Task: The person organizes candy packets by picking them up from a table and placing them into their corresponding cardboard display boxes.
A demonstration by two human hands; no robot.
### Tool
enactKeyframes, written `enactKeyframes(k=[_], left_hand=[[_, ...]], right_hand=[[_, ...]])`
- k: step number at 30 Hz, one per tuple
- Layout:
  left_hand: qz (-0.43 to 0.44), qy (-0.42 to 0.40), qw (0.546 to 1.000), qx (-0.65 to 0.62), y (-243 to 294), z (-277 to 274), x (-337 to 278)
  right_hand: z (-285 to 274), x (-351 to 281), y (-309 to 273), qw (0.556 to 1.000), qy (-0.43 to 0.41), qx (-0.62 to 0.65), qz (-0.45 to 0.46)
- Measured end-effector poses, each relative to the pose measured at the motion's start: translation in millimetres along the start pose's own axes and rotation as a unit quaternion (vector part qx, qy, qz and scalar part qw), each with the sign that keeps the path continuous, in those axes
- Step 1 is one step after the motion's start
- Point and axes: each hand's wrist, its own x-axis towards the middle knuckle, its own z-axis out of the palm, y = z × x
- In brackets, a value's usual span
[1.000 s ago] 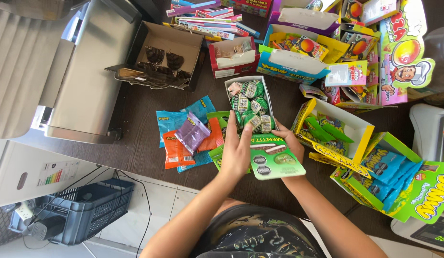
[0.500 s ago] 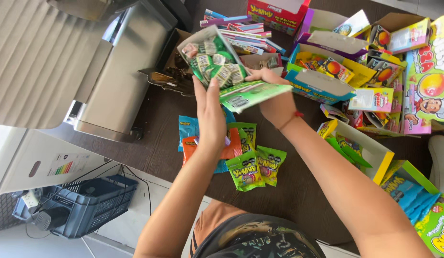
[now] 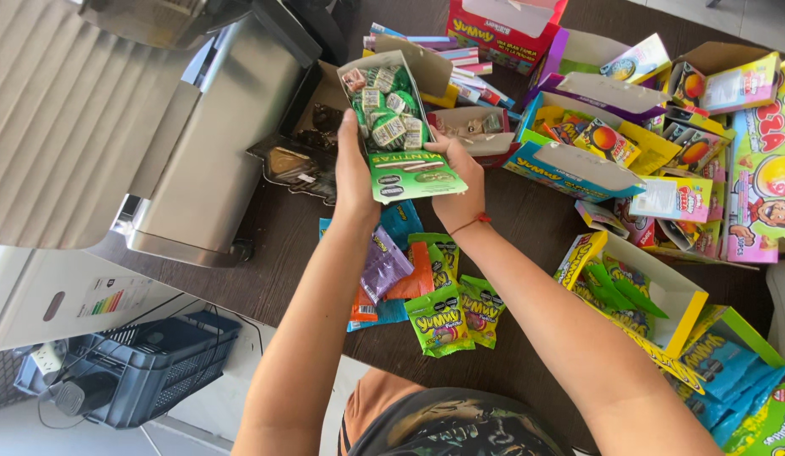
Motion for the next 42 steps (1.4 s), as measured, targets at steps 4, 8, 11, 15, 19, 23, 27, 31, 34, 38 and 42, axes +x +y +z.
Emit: enactKeyframes(k=[4, 8, 11, 15, 19, 23, 27, 31, 34, 38, 42], left_hand=[[0.024, -0.022, 0.999, -0.021, -18.7, -14.3, 32.1], [-0.006, -0.004, 0.999, 0.040, -25.5, -26.9, 48.7], [0.022, -0.018, 0.999, 0.038, -27.0, -25.0, 49.8], [0.075, -0.028, 0.996, -0.040, -33.8, -28.0, 41.8], [0.088, -0.042, 0.981, -0.165, -95.0, -108.0, 94.5], [0.217, -0.036, 0.975, 0.041, -104.8, -103.3, 24.9], [0.327, -0.091, 0.902, 0.268, -119.3, -39.8, -76.9], [0.217, -0.312, 0.873, 0.305, -161.9, 22.6, -112.6], [0.203, -0.434, 0.797, 0.367, -194.0, 76.8, -109.2], [0.237, -0.551, 0.586, 0.544, -243.7, 143.2, -87.2], [0.237, -0.601, 0.291, 0.705, -301.7, 175.4, -78.9]], right_hand=[[0.3, 8.9, 7.0, 0.996, -0.004, -0.088, 0.003], [1.9, 11.7, 22.4, 0.982, -0.034, -0.182, 0.028], [-2.9, 6.2, 11.8, 0.980, -0.052, -0.182, 0.067], [-25.4, -18.5, -19.7, 0.992, -0.072, -0.077, 0.074], [-72.0, -64.3, -54.7, 0.986, -0.081, -0.044, 0.141], [-151.6, -119.9, -90.7, 0.973, -0.081, -0.056, 0.207], [-238.9, -164.4, -148.4, 0.970, 0.002, -0.150, 0.189], [-319.3, -190.0, -176.2, 0.963, 0.129, -0.174, 0.157], [-351.1, -190.3, -182.4, 0.943, 0.116, -0.305, 0.060], [-340.4, -210.2, -143.6, 0.877, -0.052, -0.470, 0.084], [-323.9, -242.7, -105.3, 0.784, -0.085, -0.605, 0.109]])
